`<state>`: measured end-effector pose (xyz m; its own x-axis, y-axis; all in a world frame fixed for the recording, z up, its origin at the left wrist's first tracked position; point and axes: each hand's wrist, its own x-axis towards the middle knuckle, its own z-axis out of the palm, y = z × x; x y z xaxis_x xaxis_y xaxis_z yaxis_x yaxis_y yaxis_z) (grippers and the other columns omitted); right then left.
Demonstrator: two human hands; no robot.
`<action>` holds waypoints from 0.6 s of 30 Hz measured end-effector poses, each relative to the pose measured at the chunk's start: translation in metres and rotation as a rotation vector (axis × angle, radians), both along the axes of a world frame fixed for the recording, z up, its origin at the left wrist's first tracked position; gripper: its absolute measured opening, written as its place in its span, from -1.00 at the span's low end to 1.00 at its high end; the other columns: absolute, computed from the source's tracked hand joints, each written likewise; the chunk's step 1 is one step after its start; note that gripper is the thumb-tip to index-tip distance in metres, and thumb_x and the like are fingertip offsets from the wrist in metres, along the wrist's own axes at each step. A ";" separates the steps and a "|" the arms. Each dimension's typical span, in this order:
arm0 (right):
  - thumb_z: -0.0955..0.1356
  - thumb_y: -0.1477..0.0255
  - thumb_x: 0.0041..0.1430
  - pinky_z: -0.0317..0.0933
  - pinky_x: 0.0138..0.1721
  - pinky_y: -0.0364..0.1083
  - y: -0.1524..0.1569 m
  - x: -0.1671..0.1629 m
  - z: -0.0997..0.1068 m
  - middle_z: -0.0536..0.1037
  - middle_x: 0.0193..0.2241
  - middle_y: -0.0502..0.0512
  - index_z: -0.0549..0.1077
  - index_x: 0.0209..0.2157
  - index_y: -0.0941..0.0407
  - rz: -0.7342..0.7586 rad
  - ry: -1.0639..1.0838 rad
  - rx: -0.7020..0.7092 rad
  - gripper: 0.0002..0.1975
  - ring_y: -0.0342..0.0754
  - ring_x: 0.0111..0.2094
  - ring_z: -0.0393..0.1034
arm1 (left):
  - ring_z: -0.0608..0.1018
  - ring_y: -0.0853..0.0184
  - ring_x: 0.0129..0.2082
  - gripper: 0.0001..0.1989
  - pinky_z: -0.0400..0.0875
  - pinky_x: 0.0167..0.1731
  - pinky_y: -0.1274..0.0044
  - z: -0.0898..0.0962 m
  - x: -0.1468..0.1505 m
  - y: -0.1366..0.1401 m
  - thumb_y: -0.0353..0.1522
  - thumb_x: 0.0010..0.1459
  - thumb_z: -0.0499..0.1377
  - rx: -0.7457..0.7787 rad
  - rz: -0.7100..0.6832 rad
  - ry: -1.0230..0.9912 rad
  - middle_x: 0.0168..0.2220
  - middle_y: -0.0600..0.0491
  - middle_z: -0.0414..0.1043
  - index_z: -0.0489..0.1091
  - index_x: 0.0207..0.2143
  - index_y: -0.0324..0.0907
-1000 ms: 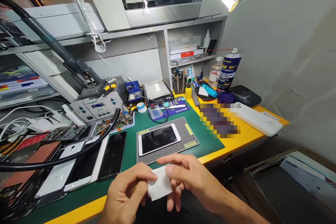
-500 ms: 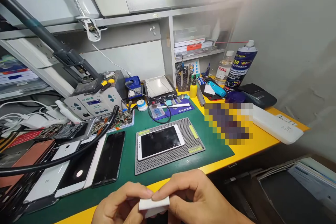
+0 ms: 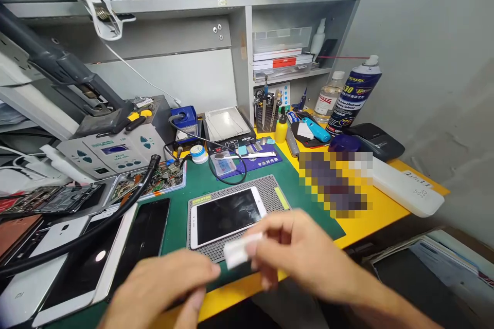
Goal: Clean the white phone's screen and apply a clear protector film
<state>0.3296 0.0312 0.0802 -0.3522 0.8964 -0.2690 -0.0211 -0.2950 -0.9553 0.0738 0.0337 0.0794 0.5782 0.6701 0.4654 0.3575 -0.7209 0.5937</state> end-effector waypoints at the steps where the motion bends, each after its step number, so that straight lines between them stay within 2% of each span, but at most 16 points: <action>1: 0.49 0.14 0.23 0.28 -0.50 -0.18 0.015 0.009 0.008 0.52 -0.57 0.01 0.59 -0.27 0.18 -0.082 -0.123 0.131 -0.65 -0.15 -0.56 0.41 | 0.66 0.21 -0.22 -0.70 0.52 -0.18 0.45 0.004 -0.004 0.012 -0.51 0.25 0.15 0.045 0.097 0.037 -0.21 -0.03 0.66 0.54 -0.03 -0.09; 3: 0.47 0.14 0.25 0.26 -0.45 -0.16 0.047 0.025 0.020 0.48 -0.59 -0.02 0.57 -0.26 0.16 -0.212 -0.327 0.322 -0.66 -0.15 -0.54 0.38 | 0.63 0.15 -0.09 -0.63 0.52 -0.04 0.36 0.009 -0.013 0.038 -0.40 0.23 0.19 0.112 0.064 0.207 -0.06 -0.07 0.61 0.44 0.09 -0.13; 5: 0.46 0.15 0.23 0.22 -0.47 -0.15 0.077 0.033 0.024 0.44 -0.62 -0.06 0.55 -0.30 0.16 -0.229 -0.459 0.339 -0.68 -0.16 -0.57 0.34 | 0.56 0.09 0.05 -0.57 0.48 0.07 0.26 0.009 -0.022 0.059 -0.35 0.22 0.20 0.139 0.060 0.379 0.06 -0.09 0.53 0.40 0.15 -0.13; 8: 0.49 0.23 0.18 0.18 -0.54 -0.17 0.107 0.032 0.015 0.43 -0.61 -0.04 0.54 -0.39 0.17 -0.188 -0.526 0.304 -0.72 -0.17 -0.59 0.31 | 0.47 0.02 0.17 -0.42 0.41 0.18 0.15 0.001 -0.033 0.075 -0.25 0.18 0.26 0.146 0.076 0.510 0.18 -0.11 0.43 0.30 0.24 -0.11; 13: 0.50 0.24 0.14 0.21 -0.59 -0.19 0.117 0.031 -0.008 0.51 -0.56 0.03 0.57 -0.35 0.19 -0.148 -0.563 0.253 -0.73 -0.14 -0.56 0.34 | 0.47 0.06 0.17 -0.34 0.46 0.14 0.24 -0.017 -0.043 0.073 -0.22 0.18 0.26 0.217 0.073 0.563 0.19 -0.07 0.44 0.22 0.31 -0.11; 18: 0.47 0.24 0.20 0.27 -0.57 -0.19 0.114 0.040 -0.012 0.51 -0.53 0.03 0.54 -0.30 0.18 -0.096 -0.551 0.237 -0.74 -0.12 -0.53 0.41 | 0.47 0.07 0.20 -0.37 0.44 0.14 0.28 -0.033 -0.050 0.076 -0.20 0.20 0.24 0.333 0.074 0.529 0.22 -0.02 0.44 0.27 0.31 -0.05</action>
